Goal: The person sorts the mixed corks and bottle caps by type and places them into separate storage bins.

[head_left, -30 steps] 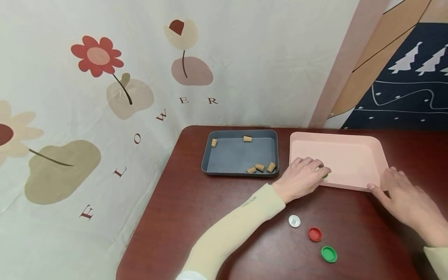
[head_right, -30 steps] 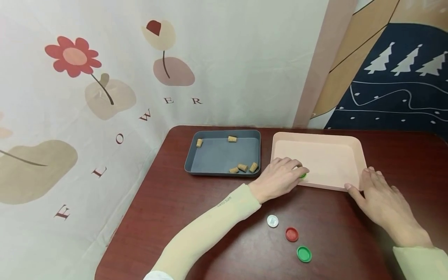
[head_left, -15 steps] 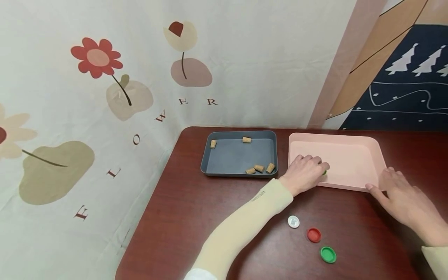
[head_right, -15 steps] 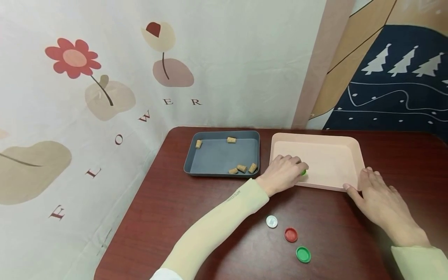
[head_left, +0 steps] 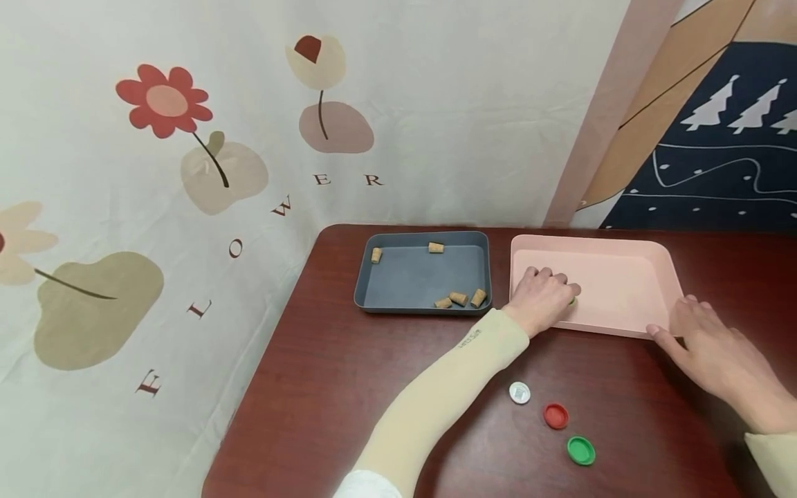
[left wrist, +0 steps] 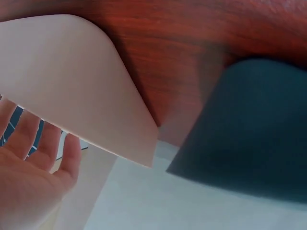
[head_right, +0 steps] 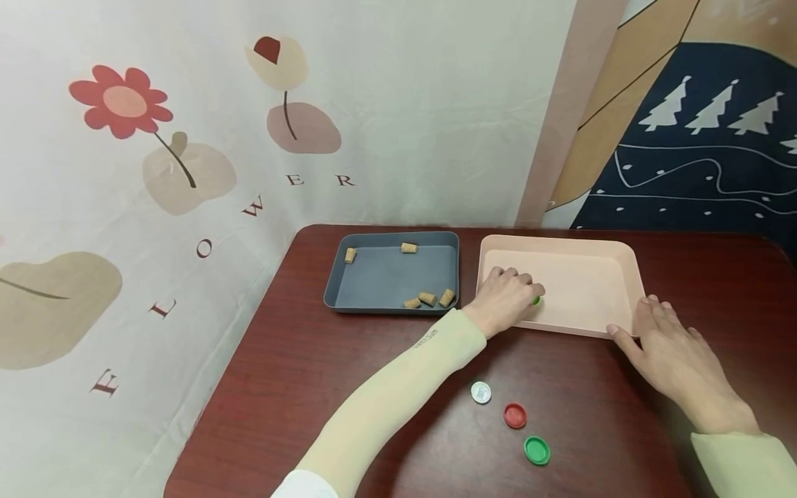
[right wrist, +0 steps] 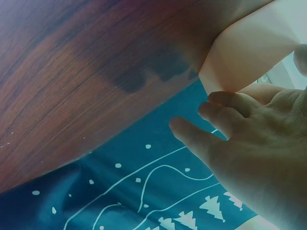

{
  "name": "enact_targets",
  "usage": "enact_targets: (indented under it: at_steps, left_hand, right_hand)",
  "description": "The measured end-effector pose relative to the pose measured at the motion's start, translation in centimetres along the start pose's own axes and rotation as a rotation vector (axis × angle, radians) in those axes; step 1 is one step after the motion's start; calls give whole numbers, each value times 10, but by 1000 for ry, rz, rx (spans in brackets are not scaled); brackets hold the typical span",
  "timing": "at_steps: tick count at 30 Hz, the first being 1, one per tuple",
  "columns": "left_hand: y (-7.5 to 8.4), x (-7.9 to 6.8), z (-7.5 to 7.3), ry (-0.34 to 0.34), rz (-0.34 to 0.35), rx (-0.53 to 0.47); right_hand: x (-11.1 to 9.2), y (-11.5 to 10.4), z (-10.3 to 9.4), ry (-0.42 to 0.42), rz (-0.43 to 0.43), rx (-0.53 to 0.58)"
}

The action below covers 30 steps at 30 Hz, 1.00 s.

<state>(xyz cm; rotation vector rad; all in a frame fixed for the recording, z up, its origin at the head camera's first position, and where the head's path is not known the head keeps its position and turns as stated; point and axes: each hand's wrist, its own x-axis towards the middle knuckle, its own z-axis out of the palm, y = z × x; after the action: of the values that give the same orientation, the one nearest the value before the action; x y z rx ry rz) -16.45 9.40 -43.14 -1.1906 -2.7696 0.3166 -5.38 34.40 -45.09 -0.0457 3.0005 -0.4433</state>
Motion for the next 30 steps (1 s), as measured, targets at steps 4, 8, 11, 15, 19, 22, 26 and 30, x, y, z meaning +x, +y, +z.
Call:
enact_targets:
  at_steps: [4,8,11,15,19,22,26,30]
  left_hand:
    - [-4,-3,1,52,-7,18]
    - [-9,-9,0,107,-22,-40]
    - [-12,-16,-2,114,-30,-89]
    - [-18,-31,-2,151,-20,-100]
    - [-25,-48,-1,222,26,-50]
    - [-29,-60,-3,246,56,-21]
    - [-31,-77,-4,260,93,-19]
    - [-33,-96,-1,264,133,-26]
  right_hand:
    - [2,-2,-2,-13,-4,-1]
    - [2,-3,-4,-22,-3,-9]
    - [2,-3,-4,-13,-4,-14]
    - [1,-2,-3,6,-12,-15]
    - [0,-1,-2,4,-20,-6]
    - [-1,-1,-3,-6,-19,0]
    - [-1,-1,-3,-6,-15,-2]
    - [-1,-2,-3,-10,-9,-1]
